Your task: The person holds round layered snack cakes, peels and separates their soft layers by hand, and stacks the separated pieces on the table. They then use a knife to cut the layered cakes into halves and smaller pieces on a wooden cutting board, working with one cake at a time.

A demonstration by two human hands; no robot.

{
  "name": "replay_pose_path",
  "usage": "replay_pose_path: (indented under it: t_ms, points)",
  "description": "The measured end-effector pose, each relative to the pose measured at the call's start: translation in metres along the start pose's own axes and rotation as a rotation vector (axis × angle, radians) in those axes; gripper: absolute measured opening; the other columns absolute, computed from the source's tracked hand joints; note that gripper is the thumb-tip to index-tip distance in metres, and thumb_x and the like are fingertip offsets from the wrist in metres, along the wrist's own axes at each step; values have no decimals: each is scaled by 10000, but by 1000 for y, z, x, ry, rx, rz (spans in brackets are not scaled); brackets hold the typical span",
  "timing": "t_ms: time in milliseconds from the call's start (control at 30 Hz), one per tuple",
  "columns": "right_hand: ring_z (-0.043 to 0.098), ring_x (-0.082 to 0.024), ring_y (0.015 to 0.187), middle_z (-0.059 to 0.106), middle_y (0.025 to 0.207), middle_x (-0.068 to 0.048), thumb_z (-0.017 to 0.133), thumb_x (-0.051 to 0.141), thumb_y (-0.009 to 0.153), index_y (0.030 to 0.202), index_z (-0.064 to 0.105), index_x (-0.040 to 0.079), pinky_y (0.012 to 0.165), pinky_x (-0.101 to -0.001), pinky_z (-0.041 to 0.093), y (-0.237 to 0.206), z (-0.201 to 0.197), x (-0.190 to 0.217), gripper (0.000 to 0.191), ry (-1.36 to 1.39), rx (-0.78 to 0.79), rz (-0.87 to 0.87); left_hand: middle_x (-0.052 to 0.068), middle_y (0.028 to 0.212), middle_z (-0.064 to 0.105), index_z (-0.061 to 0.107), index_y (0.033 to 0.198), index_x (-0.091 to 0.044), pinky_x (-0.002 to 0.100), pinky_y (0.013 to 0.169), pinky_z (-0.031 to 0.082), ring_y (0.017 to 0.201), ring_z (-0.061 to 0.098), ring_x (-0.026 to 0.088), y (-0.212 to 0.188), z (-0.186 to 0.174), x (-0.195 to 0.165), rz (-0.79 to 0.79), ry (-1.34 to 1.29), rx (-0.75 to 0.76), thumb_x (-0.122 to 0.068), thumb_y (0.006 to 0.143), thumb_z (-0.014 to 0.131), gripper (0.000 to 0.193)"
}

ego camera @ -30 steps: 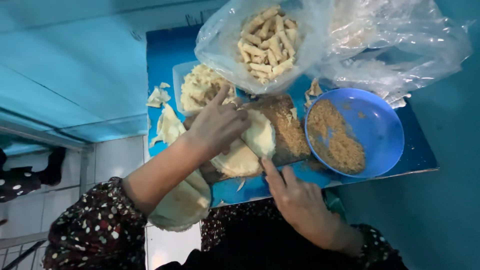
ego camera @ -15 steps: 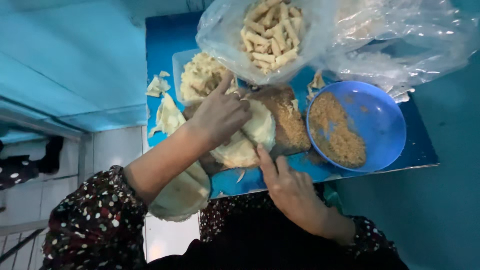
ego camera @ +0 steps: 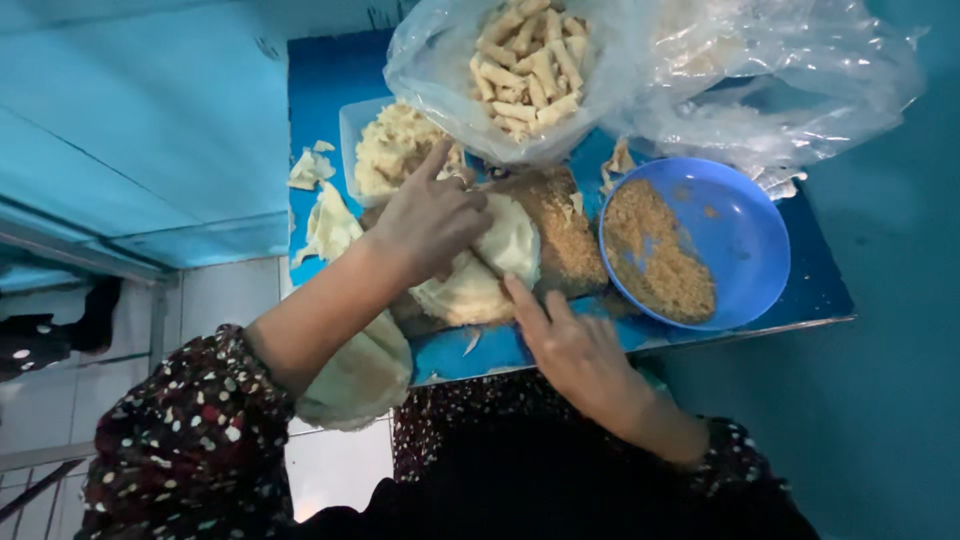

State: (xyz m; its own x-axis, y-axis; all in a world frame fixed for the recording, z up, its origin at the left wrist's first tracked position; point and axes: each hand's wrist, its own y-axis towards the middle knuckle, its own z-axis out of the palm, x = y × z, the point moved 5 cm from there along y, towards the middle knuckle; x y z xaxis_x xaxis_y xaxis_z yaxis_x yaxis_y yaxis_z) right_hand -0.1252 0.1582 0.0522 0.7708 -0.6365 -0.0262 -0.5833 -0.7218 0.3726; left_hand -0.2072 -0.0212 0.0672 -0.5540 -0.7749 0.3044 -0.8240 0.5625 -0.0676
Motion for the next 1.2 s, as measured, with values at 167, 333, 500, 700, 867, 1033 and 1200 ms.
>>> replay_pose_path:
  t_ms: [167,333,500,700,867,1033,1200]
  points:
    - [589,-240,465,557,866,-102,616,177,952,1527,501,99,361,-374,459,-23,-8,-8,591,22,268,52,-21,1085,708,745,958,-241,610,1185,154,1200,599,248,4,-5,-3,6,23,-56,-323,457,920,537]
    - [603,-254,517,532,814,-121,633,231,993,1489,506,69,437,-405,458,-4,0,-1,537,28,27,13,-37,1017,719,750,935,-232,595,1219,149,1213,605,222,5,-2,-3,-5,41,-19,-320,476,918,497]
    - [577,-241,430,563,844,-115,642,204,955,1517,512,106,383,-389,460,-26,-5,-12,585,16,171,21,-22,1026,715,753,920,-229,608,1213,155,1172,618,234,4,-6,-4,-17,35,-46,-304,486,918,471]
    - [600,-238,507,553,825,-113,650,215,977,1490,507,81,421,-392,463,-17,0,-4,549,53,38,25,-24,1024,719,765,912,-233,595,1204,160,1222,598,241,4,-2,-4,-24,-6,-8,-306,452,922,491]
    - [568,-260,450,569,795,-94,670,235,926,1462,528,118,382,-392,450,-34,-23,-23,567,69,61,12,-18,1018,725,771,895,-237,615,1230,143,1195,620,232,6,1,-1,-59,39,-88,-252,605,884,311]
    - [563,-261,433,547,772,-110,669,225,964,1479,512,92,396,-406,464,-39,-7,-6,555,3,115,56,-17,985,722,772,879,-244,602,1198,115,1183,611,255,7,11,-1,-42,-106,-50,-184,504,842,386]
    - [618,-280,513,573,803,-125,637,231,973,1480,514,82,447,-419,496,-12,-1,-12,542,41,109,35,-8,972,727,760,855,-238,609,1250,91,1178,634,239,9,4,-3,-56,-49,-39,-187,622,820,245]
